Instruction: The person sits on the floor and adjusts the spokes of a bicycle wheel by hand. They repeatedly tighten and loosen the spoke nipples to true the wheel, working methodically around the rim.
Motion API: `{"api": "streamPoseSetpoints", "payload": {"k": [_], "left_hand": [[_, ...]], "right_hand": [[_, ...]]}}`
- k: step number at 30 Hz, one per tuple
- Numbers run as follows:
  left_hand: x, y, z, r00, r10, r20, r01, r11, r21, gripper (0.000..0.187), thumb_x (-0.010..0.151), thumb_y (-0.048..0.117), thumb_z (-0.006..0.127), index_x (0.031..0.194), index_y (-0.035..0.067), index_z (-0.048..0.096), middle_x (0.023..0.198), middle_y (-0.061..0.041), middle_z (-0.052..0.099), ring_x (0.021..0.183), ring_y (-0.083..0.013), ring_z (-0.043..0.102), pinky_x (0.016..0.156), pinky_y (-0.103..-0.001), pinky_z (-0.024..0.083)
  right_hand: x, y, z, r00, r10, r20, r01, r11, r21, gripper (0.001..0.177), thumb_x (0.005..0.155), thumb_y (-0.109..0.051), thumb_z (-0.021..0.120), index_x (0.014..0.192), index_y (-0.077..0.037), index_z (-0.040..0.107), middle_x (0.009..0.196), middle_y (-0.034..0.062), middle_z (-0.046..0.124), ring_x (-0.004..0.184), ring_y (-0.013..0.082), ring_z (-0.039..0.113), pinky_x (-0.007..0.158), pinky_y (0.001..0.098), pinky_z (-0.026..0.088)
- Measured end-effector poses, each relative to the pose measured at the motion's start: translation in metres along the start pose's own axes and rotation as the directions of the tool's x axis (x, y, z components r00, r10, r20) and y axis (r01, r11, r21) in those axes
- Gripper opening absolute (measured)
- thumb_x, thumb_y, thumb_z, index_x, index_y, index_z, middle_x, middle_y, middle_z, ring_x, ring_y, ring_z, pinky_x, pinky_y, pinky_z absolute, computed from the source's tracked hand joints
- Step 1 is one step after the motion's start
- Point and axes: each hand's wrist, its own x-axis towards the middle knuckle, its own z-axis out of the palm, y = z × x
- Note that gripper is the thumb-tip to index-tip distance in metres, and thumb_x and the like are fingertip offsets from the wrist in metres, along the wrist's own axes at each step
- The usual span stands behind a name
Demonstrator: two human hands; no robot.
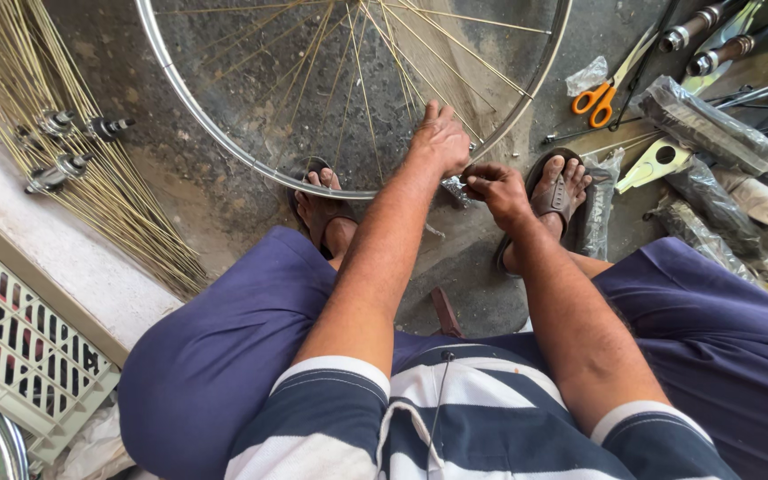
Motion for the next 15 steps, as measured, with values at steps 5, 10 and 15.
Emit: {"api": "streamPoseSetpoints", "payload": {"k": [5,10,15], "left_hand": [[-0.001,-0.004,0.0,1.0,0.016,-0.018,-0.016,0.999,-0.028,0.029,0.083,0.021,0.063,0.107,0.017,0.079,0.12,-0.008,0.069,0.13,-0.0282,0.045,0.114,-0.054,0.015],[0.005,-0.003,0.009,0.997,0.018,-0.075,-0.02,0.999,-0.032,0.03,0.084,0.024,0.063,0.109,0.017,0.077,0.116,-0.007,0.071,0.126,-0.0279,0.049,0.109,-0.052,0.021],[0.001,-0.001,0.005,0.999,0.001,-0.036,-0.001,1.0,0.01,0.028,0.088,0.032,0.064,0.104,0.015,0.08,0.117,-0.006,0.072,0.13,-0.0272,0.048,0.11,-0.05,0.021]], "right_hand": [[-0.014,-0.015,0.005,1.0,0.016,0.014,-0.016,1.0,-0.001,0.018,0.093,-0.004,0.073,0.109,0.0,0.067,0.097,0.0088,0.074,0.085,0.017,0.072,0.078,0.0301,0.061],[-0.015,-0.021,0.007,0.998,0.068,-0.007,-0.069,0.998,-0.015,0.017,0.092,-0.01,0.075,0.106,-0.001,0.073,0.093,0.0061,0.075,0.08,0.0159,0.071,0.076,0.0308,0.061],[-0.007,-0.009,-0.004,0.998,0.067,0.012,-0.067,0.998,-0.023,0.023,0.1,-0.023,0.072,0.107,-0.001,0.074,0.088,0.0032,0.072,0.076,0.0117,0.066,0.071,0.0267,0.056]]}}
